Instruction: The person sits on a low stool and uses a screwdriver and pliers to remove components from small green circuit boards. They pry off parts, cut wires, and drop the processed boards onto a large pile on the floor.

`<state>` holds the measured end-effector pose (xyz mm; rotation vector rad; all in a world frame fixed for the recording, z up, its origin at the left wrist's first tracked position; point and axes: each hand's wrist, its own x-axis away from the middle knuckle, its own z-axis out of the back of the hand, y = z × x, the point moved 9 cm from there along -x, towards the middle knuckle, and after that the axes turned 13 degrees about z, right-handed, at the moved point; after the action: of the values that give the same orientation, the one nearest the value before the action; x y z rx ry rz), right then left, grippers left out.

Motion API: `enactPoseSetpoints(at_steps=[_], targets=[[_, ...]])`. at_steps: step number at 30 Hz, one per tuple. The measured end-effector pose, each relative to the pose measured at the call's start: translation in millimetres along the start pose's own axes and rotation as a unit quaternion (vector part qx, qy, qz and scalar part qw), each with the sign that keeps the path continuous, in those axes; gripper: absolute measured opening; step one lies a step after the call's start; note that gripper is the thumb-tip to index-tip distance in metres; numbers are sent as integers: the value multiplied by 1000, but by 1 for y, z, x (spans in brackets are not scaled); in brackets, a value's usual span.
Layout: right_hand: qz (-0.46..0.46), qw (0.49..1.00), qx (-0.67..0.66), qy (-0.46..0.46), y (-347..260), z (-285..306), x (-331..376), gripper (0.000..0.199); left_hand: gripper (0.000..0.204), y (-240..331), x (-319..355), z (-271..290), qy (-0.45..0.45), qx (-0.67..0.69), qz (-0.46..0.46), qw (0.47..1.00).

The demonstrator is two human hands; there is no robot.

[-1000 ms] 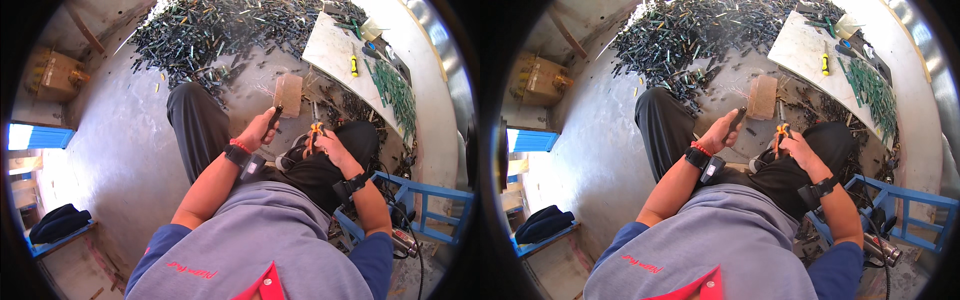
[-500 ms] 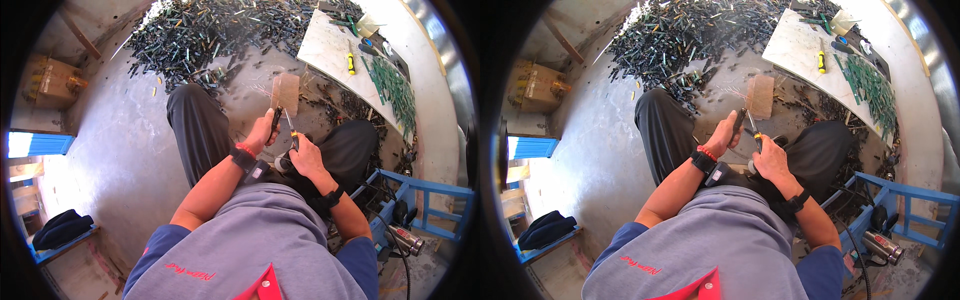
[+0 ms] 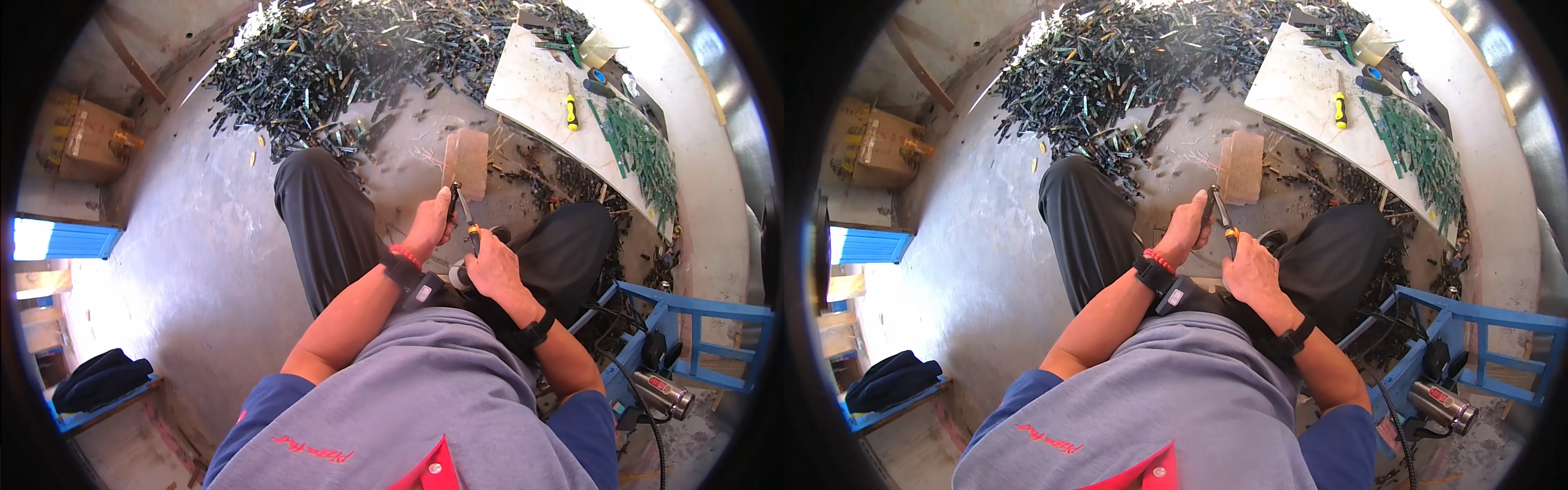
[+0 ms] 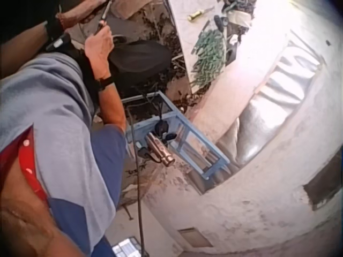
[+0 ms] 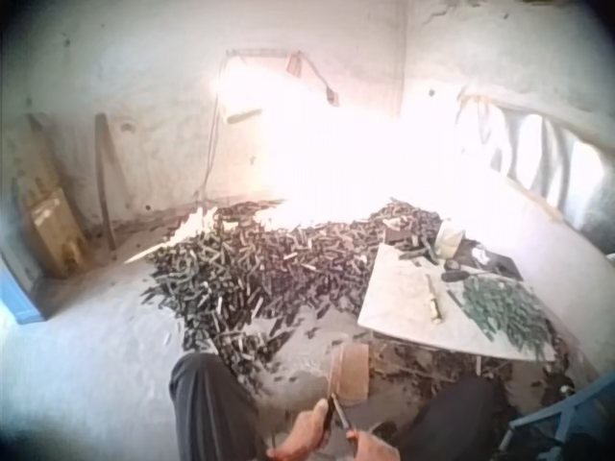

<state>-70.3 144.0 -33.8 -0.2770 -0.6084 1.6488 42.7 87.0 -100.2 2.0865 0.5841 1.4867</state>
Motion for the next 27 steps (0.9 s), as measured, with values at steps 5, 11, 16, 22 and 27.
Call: enactPoseSetpoints(at_steps=[5,11,16,22,27], targets=[[-34,998,-36,-38,3,-6,-1,34,57,2,-6,2,26,-26,-55,998],[-45,997,-25,-56,3,-6,-3,36,59,14,0,6,166,-216,-133,953],[-74,992,-27,-95,2,-5,-4,38,57,26,11,3,230,-294,-206,905],[-99,981,-147,-84,20,-26,-2,35,58,33,19,-3,224,-311,-216,898],[-143,937,-313,-62,21,-36,-1,26,58,34,20,-3,226,-331,-213,891]])
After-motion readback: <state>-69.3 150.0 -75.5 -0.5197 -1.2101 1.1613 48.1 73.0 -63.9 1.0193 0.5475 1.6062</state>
